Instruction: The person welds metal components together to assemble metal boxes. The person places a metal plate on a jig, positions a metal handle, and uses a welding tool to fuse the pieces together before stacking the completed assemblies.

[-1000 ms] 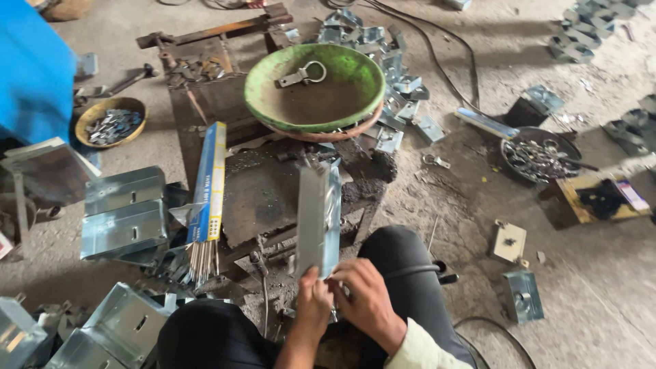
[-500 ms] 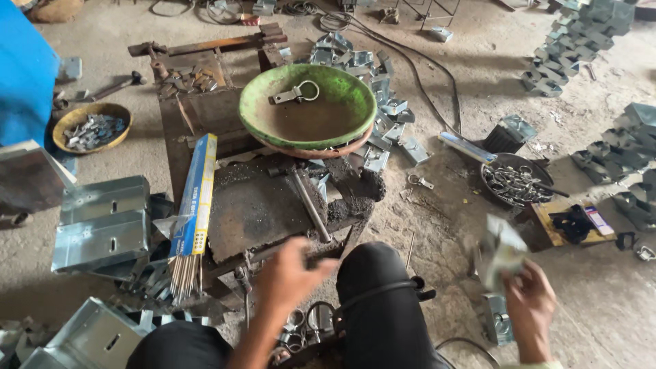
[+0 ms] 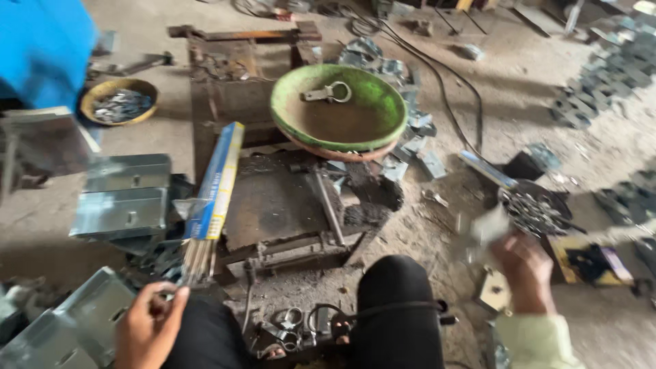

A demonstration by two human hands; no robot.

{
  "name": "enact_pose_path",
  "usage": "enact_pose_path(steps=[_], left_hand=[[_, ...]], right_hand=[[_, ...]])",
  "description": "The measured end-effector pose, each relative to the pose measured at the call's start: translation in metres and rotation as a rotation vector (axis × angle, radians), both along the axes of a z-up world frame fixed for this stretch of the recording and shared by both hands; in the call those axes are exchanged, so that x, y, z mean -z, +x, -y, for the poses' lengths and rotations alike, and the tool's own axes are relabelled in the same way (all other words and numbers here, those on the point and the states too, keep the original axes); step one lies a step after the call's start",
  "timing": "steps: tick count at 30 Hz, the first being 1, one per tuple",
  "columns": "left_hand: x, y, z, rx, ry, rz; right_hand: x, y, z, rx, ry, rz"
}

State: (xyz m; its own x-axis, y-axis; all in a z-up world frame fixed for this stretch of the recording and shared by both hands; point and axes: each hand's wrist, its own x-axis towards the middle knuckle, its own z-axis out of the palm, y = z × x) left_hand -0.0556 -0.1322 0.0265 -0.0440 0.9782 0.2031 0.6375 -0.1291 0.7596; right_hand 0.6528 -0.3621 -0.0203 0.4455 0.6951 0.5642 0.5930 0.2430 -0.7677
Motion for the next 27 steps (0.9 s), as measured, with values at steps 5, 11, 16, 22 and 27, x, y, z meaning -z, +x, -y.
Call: enact_pose_path(steps=[5,11,16,22,27], left_hand=[[-0.021,0.014,0.021,-0.088,-0.050,0.145],[0.016,-0.037,0.041,-0.327,0.203,0.049],[0.056,-0.095,0.053,-0.433,0.239,-0.318],[0.096,-0.125,0.062,-0.347,0.120,-0.518],[0.117,-0.125,0.036,-0.386,0.073,-0.653]], right_hand=[[-0.100,-0.021,-0.110,-0.147,0.498,-0.746],[-0.083,-0.188,-0.156,-0.355,0.266,-0.784],[-0.027,-0.338,-0.176,-0.627,-0.665,-0.166],[-0.001,-0.367,-0.165,-0.904,-0.970,0.261],[0.004,-0.355,-0.159,-0.744,-0.956,0.357]])
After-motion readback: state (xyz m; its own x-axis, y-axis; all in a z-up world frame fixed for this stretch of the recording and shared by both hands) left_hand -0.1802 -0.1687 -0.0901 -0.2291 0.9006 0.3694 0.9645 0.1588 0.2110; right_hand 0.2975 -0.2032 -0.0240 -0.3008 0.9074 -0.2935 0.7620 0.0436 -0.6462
